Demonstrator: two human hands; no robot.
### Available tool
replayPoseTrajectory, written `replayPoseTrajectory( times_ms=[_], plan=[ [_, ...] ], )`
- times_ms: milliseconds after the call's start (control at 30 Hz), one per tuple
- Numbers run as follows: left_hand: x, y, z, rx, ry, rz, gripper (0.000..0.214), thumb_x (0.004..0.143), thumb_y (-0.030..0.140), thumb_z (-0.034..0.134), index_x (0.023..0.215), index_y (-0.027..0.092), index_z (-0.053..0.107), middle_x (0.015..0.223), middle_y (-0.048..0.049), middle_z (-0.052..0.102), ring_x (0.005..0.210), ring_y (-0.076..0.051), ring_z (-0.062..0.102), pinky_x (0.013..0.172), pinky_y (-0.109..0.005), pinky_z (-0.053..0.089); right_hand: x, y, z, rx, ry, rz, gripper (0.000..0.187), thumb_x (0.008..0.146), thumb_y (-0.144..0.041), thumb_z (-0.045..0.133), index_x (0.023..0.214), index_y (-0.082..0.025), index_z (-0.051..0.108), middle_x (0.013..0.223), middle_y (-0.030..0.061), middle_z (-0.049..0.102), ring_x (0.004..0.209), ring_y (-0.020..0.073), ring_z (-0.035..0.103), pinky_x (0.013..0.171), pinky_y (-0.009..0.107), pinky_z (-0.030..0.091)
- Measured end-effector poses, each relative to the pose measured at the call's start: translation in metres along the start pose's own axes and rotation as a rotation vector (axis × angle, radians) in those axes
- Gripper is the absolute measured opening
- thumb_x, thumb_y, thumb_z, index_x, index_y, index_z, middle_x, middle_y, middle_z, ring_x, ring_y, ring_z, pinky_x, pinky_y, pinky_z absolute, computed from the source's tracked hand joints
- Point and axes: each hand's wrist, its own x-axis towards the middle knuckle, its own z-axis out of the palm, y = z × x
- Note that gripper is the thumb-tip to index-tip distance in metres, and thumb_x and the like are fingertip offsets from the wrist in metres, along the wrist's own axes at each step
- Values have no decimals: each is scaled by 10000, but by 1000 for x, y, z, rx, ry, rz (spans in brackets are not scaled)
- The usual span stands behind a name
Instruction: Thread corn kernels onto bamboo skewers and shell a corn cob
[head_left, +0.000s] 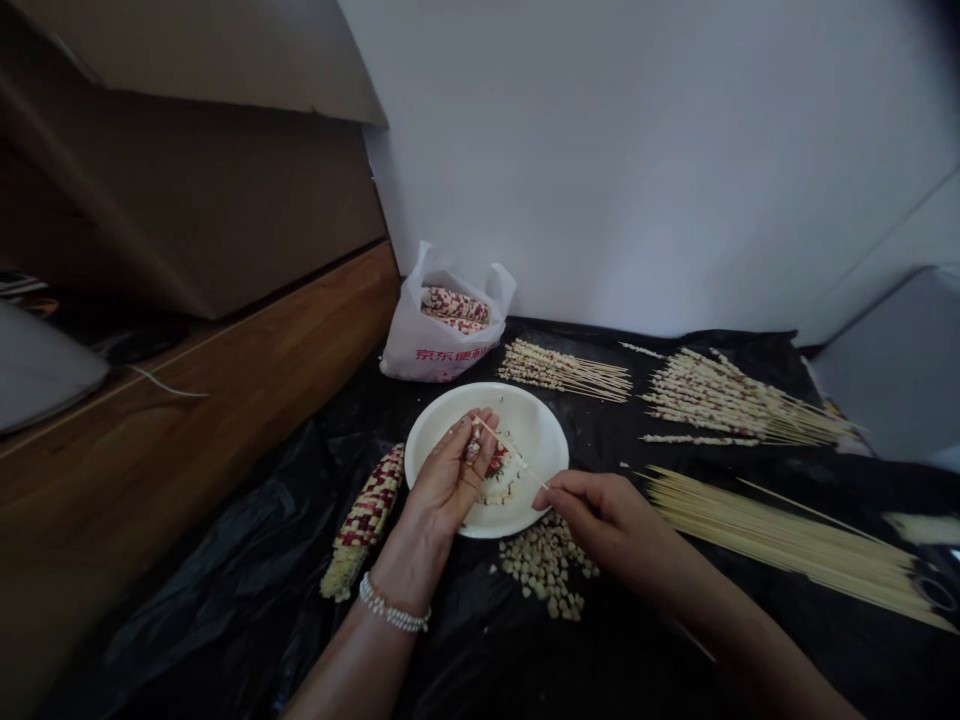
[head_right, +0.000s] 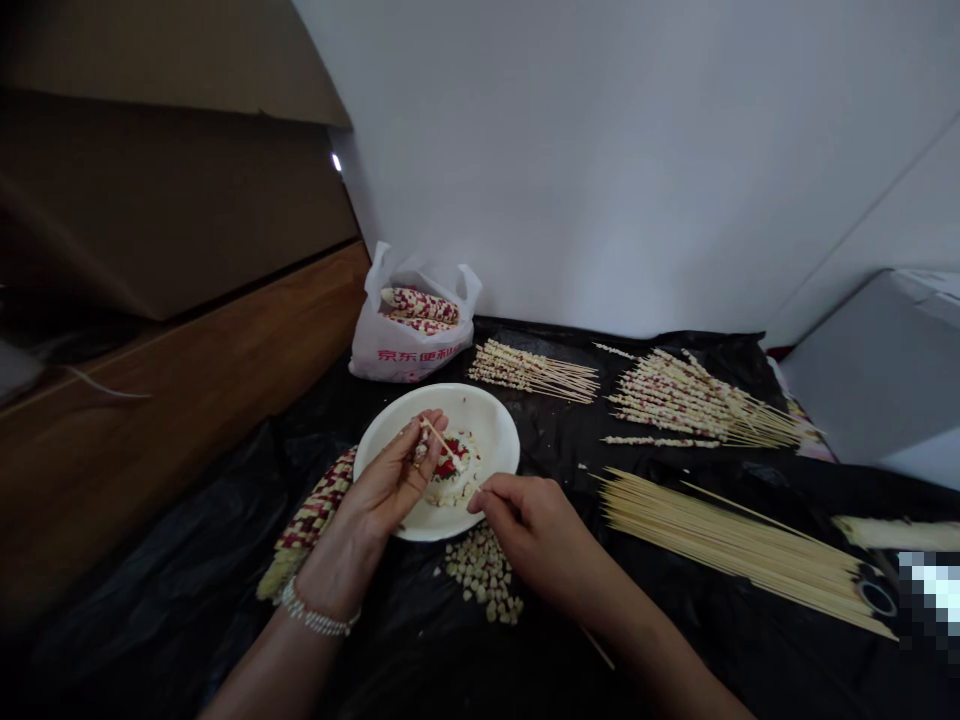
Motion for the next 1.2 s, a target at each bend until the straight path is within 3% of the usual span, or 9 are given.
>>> replayPoseTrajectory(
  times_ms=[267, 500, 733, 1100, 1200],
  plan=[
    [3, 2, -2, -103, -3, -80, 319, 899, 105, 522, 1206, 135, 604, 770, -22, 667, 628, -73, 635, 572, -131, 533, -1, -3, -2, -2, -3, 2, 279, 914, -225, 481, 706, -168, 658, 585, -22, 522, 559, 123, 413, 511, 248, 306],
    [2, 1, -3, -67, -8, -61, 307, 887, 135, 556, 1189, 132, 612, 661, 13, 617, 532, -50, 562, 497, -105, 467, -1, -1, -1, 1, 5, -2, 281, 908, -235, 482, 686, -180, 645, 573, -20, 538, 550, 126, 426, 513, 254, 312],
    [2, 0, 1, -63, 44, -33, 342, 880, 30, 503, 1189, 121, 616, 839, -40, 681, 672, -68, 629, 651, -125, 526, 1, 2, -1, -4, 15, -4, 276, 896, -239, 493, 667, -187, 638, 594, -6, 567, 566, 139, 457, 512, 255, 320],
    [5, 0, -6, -14, 5, 18, 149, 832, 19, 575, 900, 101, 680, 903, -64, 700, 788, -100, 667, 655, -143, 545, 0, -1, 1, -1, -10, -6, 282, 906, -222, 480, 659, -181, 609, 592, -19, 549, 582, 134, 456, 541, 258, 328],
    [4, 1, -5, -13, 12, 20, 156, 826, 10, 578, 898, 103, 679, 918, -65, 702, 815, -104, 670, 663, -143, 544, 0, -2, 1, -2, -9, -4, 289, 902, -226, 478, 649, -182, 612, 589, -15, 560, 575, 135, 456, 537, 261, 329]
  ],
)
